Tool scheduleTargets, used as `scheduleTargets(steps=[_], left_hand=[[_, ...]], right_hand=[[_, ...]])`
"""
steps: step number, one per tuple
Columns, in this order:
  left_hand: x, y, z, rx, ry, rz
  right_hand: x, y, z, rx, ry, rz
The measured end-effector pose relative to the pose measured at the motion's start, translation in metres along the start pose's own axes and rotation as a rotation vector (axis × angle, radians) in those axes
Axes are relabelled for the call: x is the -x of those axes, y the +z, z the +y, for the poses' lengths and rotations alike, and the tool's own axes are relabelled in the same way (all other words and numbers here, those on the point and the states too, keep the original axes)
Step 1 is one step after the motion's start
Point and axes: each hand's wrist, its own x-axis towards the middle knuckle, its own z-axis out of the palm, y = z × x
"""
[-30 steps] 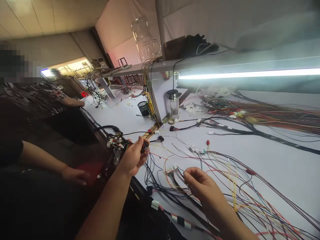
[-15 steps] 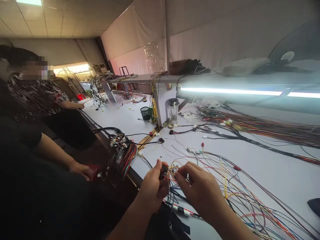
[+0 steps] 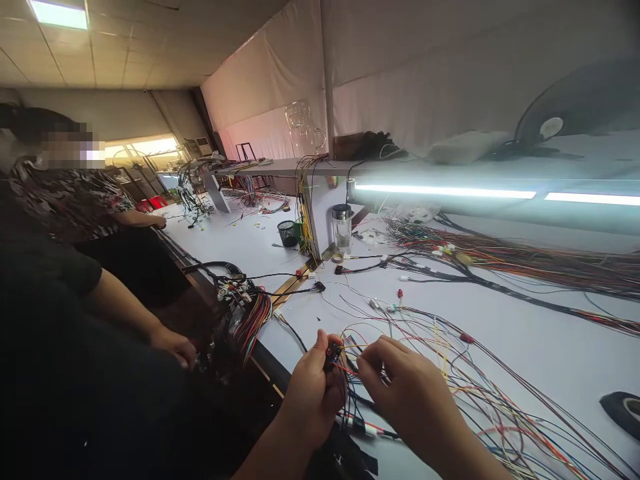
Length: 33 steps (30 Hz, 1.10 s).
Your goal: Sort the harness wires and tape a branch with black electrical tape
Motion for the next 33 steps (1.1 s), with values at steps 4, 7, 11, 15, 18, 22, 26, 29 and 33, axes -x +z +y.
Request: scheduleTargets(steps=[4, 7, 11, 15, 18, 22, 26, 29, 33], left_hand=[[-0.001, -0.001, -0.003, -0.061, 0.023, 0.018], [0.001, 0.002, -0.003, -0.161, 0.087, 0.035], [0.005, 0.008, -0.005, -0.280, 0.146, 0.057], [0.007, 0.011, -0.008, -0.283, 0.144, 0.059], [0.006, 0.011, -0.010, -0.276, 0.163, 0.067], [0.007, 0.011, -0.013, -0.321, 0.225, 0.048], [0.009, 0.009, -0.015, -0.401, 0.255, 0.025], [0.010, 0.007, -0.016, -0.441, 0.273, 0.011], [0.009, 0.005, -0.016, -0.434, 0.290, 0.038]], right_hand=[[0.001, 0.000, 0.003, 0.002, 0.022, -0.017], [0.002, -0.001, 0.003, -0.006, 0.042, -0.021], [0.004, -0.002, 0.000, -0.078, 0.022, -0.034], [0.006, -0.003, -0.001, -0.103, 0.041, -0.041], [0.007, -0.004, -0.001, -0.088, 0.058, -0.030], [0.009, -0.005, 0.000, -0.133, 0.051, -0.058], [0.010, -0.004, -0.001, -0.147, 0.075, -0.052], [0.011, -0.003, -0.004, -0.156, 0.069, -0.034], [0.012, -0.001, -0.006, -0.183, 0.071, -0.022]])
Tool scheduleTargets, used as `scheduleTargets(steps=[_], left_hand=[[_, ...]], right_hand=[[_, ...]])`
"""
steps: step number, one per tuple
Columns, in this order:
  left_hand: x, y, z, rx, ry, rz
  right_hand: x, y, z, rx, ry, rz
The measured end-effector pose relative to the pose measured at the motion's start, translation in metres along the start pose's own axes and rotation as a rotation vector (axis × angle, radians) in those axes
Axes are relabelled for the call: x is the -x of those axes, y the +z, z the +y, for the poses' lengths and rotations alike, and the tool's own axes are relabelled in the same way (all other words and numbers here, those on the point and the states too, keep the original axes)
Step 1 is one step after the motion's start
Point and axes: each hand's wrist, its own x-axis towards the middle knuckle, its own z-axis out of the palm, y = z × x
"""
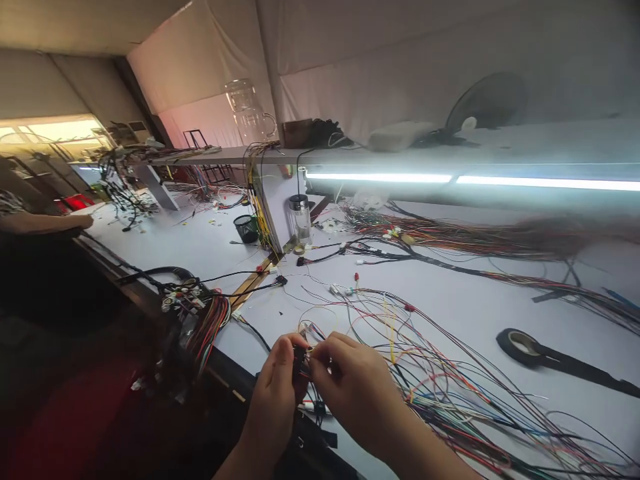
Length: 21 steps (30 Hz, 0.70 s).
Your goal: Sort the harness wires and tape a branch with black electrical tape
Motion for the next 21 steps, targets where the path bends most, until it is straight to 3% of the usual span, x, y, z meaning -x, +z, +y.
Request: scheduleTargets(steps=[5, 14, 21], left_hand=[[-0.001, 0.001, 0.003, 0.018, -0.035, 0.006], [-0.009, -0.001, -0.008, 0.309, -0.175, 0.008], [-0.013, 0.000, -0.012, 0.369, -0.243, 0.042]], right_hand=[[0.000, 0.003, 0.001, -0.015, 0.004, 0.023], [0.006, 0.013, 0.012, -0.038, -0.038, 0.061], [0.007, 0.014, 0.016, -0.085, 0.003, 0.010]])
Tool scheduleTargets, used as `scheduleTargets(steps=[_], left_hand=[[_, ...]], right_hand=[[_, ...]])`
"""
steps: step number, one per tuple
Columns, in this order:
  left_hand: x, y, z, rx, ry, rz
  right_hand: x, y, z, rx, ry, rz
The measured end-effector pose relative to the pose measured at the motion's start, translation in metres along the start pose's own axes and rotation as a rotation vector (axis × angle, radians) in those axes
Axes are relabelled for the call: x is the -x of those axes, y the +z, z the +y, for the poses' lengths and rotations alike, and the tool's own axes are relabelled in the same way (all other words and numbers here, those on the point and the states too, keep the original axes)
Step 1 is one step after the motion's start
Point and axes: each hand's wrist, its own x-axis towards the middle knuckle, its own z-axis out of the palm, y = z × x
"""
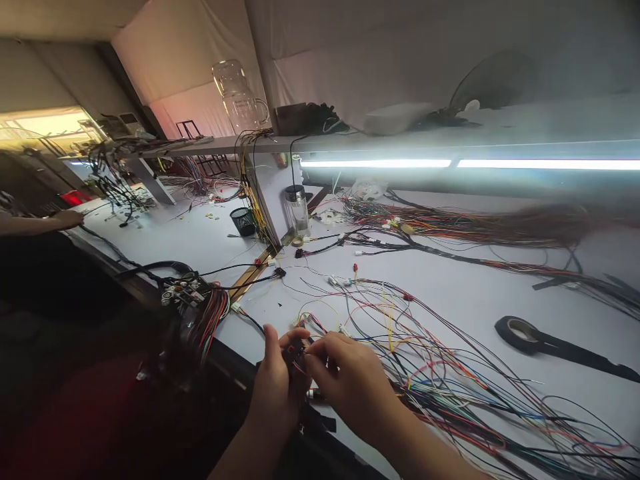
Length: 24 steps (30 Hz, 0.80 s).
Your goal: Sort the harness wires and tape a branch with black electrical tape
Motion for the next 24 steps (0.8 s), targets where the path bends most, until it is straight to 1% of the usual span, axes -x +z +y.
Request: scheduleTargets(steps=[5, 8, 9, 11, 13, 15, 17, 19, 21, 24], left_hand=[[-0.002, 0.007, -0.002, 0.099, -0.079, 0.016], [0.001, 0.007, -0.005, 0.073, -0.075, 0.016], [0.003, 0.007, -0.006, 0.047, -0.050, 0.015], [0.008, 0.005, -0.008, -0.016, 0.049, 0.005], [0.014, 0.003, -0.008, -0.064, 0.171, -0.015], [0.020, 0.000, -0.006, -0.078, 0.230, -0.048], [0.023, -0.002, -0.004, -0.050, 0.209, -0.090], [0.023, -0.005, -0.004, 0.003, 0.167, -0.130], [0.022, -0.008, -0.006, 0.050, 0.137, -0.170], [0.020, -0.013, -0.012, 0.045, 0.128, -0.226]], right_hand=[[0.001, 0.002, 0.004, -0.033, 0.051, 0.006], [0.003, 0.003, 0.005, -0.063, 0.057, 0.025], [0.004, 0.003, 0.006, -0.070, 0.054, 0.027], [0.007, 0.004, 0.006, -0.085, 0.028, 0.043], [0.009, 0.005, 0.005, -0.113, -0.032, 0.065], [0.011, 0.007, 0.002, -0.144, -0.101, 0.086], [0.012, 0.009, 0.000, -0.164, -0.145, 0.097], [0.013, 0.010, -0.002, -0.179, -0.141, 0.111], [0.013, 0.010, -0.003, -0.203, -0.094, 0.106], [0.013, 0.010, 0.000, -0.260, 0.009, 0.070]])
